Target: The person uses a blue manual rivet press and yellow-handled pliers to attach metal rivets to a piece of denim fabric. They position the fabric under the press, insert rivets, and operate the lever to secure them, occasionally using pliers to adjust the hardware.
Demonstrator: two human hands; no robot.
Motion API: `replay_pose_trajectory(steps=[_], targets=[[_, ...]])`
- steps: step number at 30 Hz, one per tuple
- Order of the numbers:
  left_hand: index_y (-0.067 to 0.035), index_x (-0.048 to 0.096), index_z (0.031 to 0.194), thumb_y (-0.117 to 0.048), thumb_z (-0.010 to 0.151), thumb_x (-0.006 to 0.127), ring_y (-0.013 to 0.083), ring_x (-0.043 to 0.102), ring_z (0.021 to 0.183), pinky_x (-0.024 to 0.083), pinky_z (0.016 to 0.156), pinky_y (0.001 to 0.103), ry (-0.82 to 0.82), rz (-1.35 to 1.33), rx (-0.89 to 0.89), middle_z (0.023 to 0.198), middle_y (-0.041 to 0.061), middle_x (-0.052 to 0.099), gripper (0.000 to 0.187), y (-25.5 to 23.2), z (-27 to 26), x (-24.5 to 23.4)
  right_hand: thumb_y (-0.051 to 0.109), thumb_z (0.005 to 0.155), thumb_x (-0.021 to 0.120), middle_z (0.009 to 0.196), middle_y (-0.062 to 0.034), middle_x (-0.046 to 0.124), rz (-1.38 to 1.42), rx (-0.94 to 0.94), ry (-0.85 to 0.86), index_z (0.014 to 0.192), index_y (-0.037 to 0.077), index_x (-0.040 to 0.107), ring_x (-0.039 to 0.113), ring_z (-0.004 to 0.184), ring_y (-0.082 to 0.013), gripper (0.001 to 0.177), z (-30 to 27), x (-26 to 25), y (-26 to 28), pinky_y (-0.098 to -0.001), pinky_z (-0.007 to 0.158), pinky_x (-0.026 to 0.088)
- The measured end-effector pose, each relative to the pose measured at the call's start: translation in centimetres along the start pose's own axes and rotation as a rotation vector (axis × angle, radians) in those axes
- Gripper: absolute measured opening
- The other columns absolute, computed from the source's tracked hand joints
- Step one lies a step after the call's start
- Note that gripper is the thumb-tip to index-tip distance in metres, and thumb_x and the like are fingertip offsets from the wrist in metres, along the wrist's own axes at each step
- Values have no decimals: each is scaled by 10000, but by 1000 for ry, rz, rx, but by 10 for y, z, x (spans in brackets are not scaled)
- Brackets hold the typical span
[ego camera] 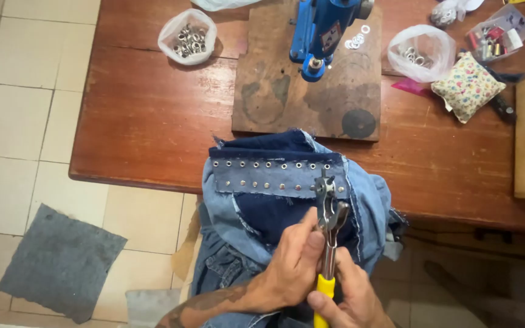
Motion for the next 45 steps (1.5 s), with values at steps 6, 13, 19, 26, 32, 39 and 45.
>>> replay_pose_trajectory(steps=[6, 13, 19, 26, 32, 39, 45], targets=[[-111, 642, 1209, -659, 1280, 322, 131, 494, 779, 448, 710, 418, 88, -44, -15, 900, -28, 564, 638, -5, 3, -3, 492, 1030, 996, 1010, -20, 760, 144, -71, 55, 1237, 77, 671, 713, 862, -116, 567, 7, -2, 8, -289, 746, 604], [-156, 561, 1100, -580, 1287, 414, 119, 481, 772, 443, 701, 422, 124, -14, -103, 874, -49, 567, 487, 4, 4, -3, 54, 970, 819, 1236, -41, 950, 199, 137, 39, 1476, 68, 754, 856, 1112, -109, 510, 1, -6, 4, -322, 986, 708], [-169, 476, 1013, -1047, 1009, 458, 86, 411, 722, 374, 651, 376, 281, 3, -48, 807, -73, 483, 878, -9, 9, -5, 416, 1339, 590, 798, -109, 646, 548, 128, -693, 1143, 26, 693, 589, 549, -165, 448, 35, -55, 30, -237, 473, 452], [-15, 681, 1463, -733, 1005, 734, 255, 667, 1085, 556, 998, 420, 463, 92, 155, 1187, 92, 690, 854, -29, 18, -3, 769, 1201, 725, 1248, -185, 822, 470, -50, -154, 1326, -37, 812, 812, 1216, -330, 821, 49, -71, 79, -519, 1107, 679], [66, 441, 1732, -680, 1170, 599, 475, 606, 1590, 471, 1388, 570, 310, 225, 307, 1669, 307, 581, 948, 1, -6, 2, 480, 1190, 800, 1354, -257, 807, 740, -36, -409, 1438, -104, 731, 796, 1414, -408, 638, 34, -41, 79, -568, 1338, 601], [10, 645, 1388, -542, 1178, 806, 386, 804, 1220, 697, 1031, 438, -119, 741, 559, 1335, 186, 733, 613, 12, -25, 9, 416, 1164, 730, 1236, -224, 770, 857, 5, -491, 1425, -92, 719, 801, 1074, -287, 571, 46, -31, 90, -538, 1301, 611], [16, 776, 1266, -285, 1236, 766, 363, 779, 699, 559, 588, 524, 233, 625, 553, 943, 199, 822, 303, 29, -34, 23, 678, 1236, 615, 945, -97, 627, 1076, -95, -320, 1302, 49, 587, 660, 952, -252, 633, 38, -28, 106, -652, 1425, 382]])
Point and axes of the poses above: each hand's wrist, its own z-axis towards the middle knuckle, its own x-axis out of the palm, y = z × x, the point moved 1 cm from there along z, towards the middle knuckle
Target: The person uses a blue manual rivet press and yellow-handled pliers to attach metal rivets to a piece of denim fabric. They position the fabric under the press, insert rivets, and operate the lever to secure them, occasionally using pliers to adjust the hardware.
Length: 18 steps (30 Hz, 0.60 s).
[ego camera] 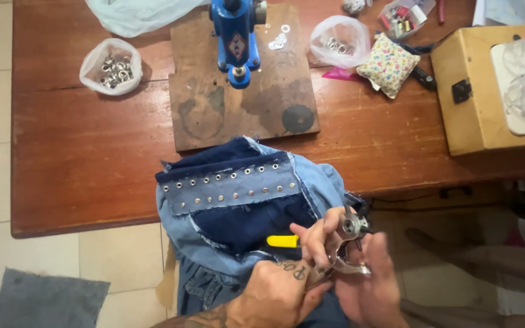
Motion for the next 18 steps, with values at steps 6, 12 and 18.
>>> replay_pose_trajectory(steps=[6, 12, 18], targets=[[-156, 687, 1005, -393, 1343, 570, 237, 615, 655, 484, 582, 426, 4, 504, 178, 821, 44, 636, 428, -17, 47, -71, 602, 1179, 653, 1216, -355, 850, 41, 18, -105, 1261, -95, 787, 700, 1510, -581, 715, -3, 25, 37, -729, 1280, 505], [-94, 678, 1063, -477, 1315, 550, 330, 628, 731, 499, 682, 511, -19, 547, 233, 853, 91, 653, 476, 78, 48, -75, 552, 1292, 609, 1513, -243, 726, 173, -90, 251, 1475, -43, 749, 324, 1838, -467, 638, 37, -6, -13, -650, 1492, 278], [-63, 641, 1018, -433, 1291, 579, 400, 641, 691, 505, 665, 572, -67, 353, 179, 864, 146, 656, 464, 109, 23, -54, 472, 1225, 777, 1301, -79, 744, 86, -54, 313, 1396, 169, 745, 319, 1785, -432, 349, 49, 2, -28, -643, 1543, 78]])
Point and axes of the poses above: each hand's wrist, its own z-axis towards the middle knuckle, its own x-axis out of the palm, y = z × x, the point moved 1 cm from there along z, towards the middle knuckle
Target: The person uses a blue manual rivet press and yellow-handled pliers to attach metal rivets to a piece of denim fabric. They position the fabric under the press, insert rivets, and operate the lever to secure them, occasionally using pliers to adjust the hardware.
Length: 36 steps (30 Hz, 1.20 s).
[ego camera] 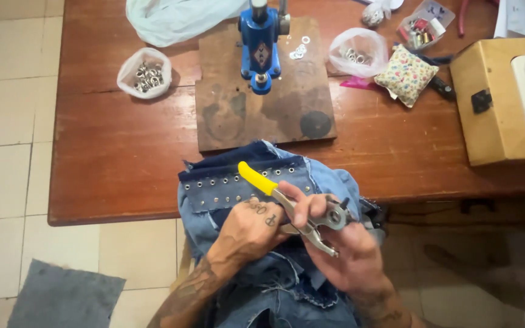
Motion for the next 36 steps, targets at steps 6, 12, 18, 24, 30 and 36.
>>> replay_pose_trajectory(steps=[6, 12, 18, 24, 30, 36], targets=[[-70, 558, 1087, -374, 1249, 694, 494, 668, 696, 510, 652, 594, 186, -292, -167, 861, 189, 692, 370, -14, 3, -13, 270, 1319, 736, 1569, -236, 669, -180, 3, 20, 1577, 12, 596, 337, 1871, -591, 390, -2, 6, 26, -711, 1545, 285], [-84, 509, 1101, -350, 1292, 606, 481, 663, 696, 522, 669, 570, 280, -460, -218, 878, 148, 655, 342, -34, 13, -29, 242, 1272, 774, 1521, -226, 664, -269, 35, -46, 1520, -11, 617, 716, 1559, -469, 388, 8, 25, 54, -640, 1404, 556], [-62, 567, 1172, -272, 1277, 668, 430, 651, 677, 511, 688, 487, 254, -659, -438, 816, 120, 640, 256, -51, 31, -41, 248, 1242, 731, 1886, -282, 437, -678, -76, -68, 1624, 100, 600, 903, 1295, -356, 430, 18, -24, 42, -550, 1215, 766], [-69, 659, 1202, -277, 1282, 624, 358, 658, 708, 525, 742, 471, 272, -715, -474, 896, 103, 689, 225, -49, 43, -52, 300, 1239, 737, 1869, -268, 500, -686, -110, -73, 1663, 73, 555, 926, 1189, -341, 514, 24, -32, 35, -582, 1268, 739], [-32, 650, 1181, -282, 1249, 679, 512, 706, 725, 539, 700, 585, 157, -555, -289, 884, 239, 713, 260, -4, -19, 31, 471, 1213, 748, 1366, -355, 718, -152, -98, 162, 1683, 48, 506, 748, 1294, -497, 677, 25, -24, 8, -768, 1628, 114], [-121, 658, 1152, -309, 1304, 519, 364, 654, 729, 525, 702, 510, 47, -614, -266, 998, 98, 657, 279, -9, -12, 19, 476, 1233, 742, 1583, -248, 719, -279, 16, -28, 1767, -24, 514, 703, 1581, -414, 766, 22, -7, -14, -523, 1331, 587]])
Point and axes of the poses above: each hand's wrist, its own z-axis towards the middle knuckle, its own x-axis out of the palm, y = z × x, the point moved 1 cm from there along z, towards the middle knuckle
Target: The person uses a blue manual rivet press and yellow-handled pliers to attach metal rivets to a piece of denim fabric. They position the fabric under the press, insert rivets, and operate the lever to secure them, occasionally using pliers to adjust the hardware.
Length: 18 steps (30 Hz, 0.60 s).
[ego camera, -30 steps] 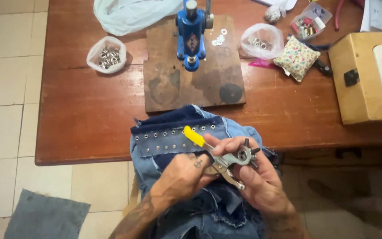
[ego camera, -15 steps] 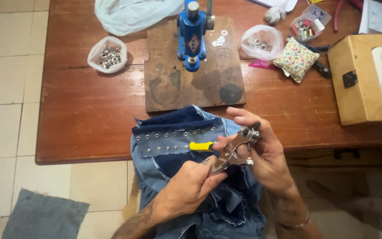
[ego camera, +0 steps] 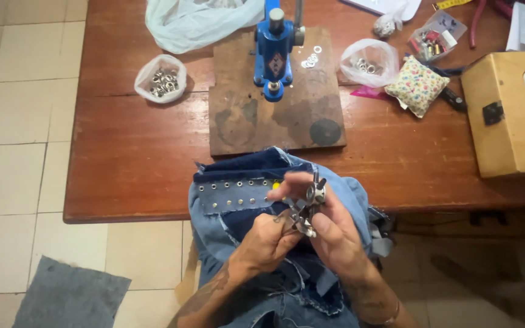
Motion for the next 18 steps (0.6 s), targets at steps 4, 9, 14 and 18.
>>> replay_pose_trajectory(steps=[4, 9, 14, 18], targets=[[4, 377, 1873, -303, 1302, 608, 442, 826, 876, 646, 852, 514, -16, 10, -55, 1111, 196, 827, 688, 10, -7, 6, 396, 1172, 794, 1424, -344, 809, 53, 71, -54, 1654, -58, 587, 790, 1411, -407, 694, 0, -13, -3, -540, 1276, 641], [-123, 655, 1056, -342, 1293, 562, 392, 608, 690, 505, 696, 520, 75, 27, -88, 857, 104, 627, 336, 5, 0, 1, 437, 1133, 852, 1321, -255, 848, -84, 11, -34, 1459, 13, 657, 807, 1299, -303, 569, 12, -10, 14, -541, 1494, 441], [-78, 686, 1306, -278, 1272, 604, 360, 663, 741, 553, 763, 488, 59, -9, -78, 975, 90, 676, 218, 0, 6, -4, 294, 1151, 837, 1513, -268, 710, -121, -4, 23, 1335, 98, 628, 785, 994, -215, 341, 28, -8, 29, -425, 1025, 656], [-70, 726, 1339, -347, 1295, 563, 321, 635, 697, 546, 752, 480, 51, -16, -94, 919, 76, 675, 324, 2, 9, -7, 142, 1189, 798, 1738, -342, 612, -253, -64, 134, 1456, 168, 659, 877, 1052, -231, 302, 40, -22, 36, -461, 1219, 662]])
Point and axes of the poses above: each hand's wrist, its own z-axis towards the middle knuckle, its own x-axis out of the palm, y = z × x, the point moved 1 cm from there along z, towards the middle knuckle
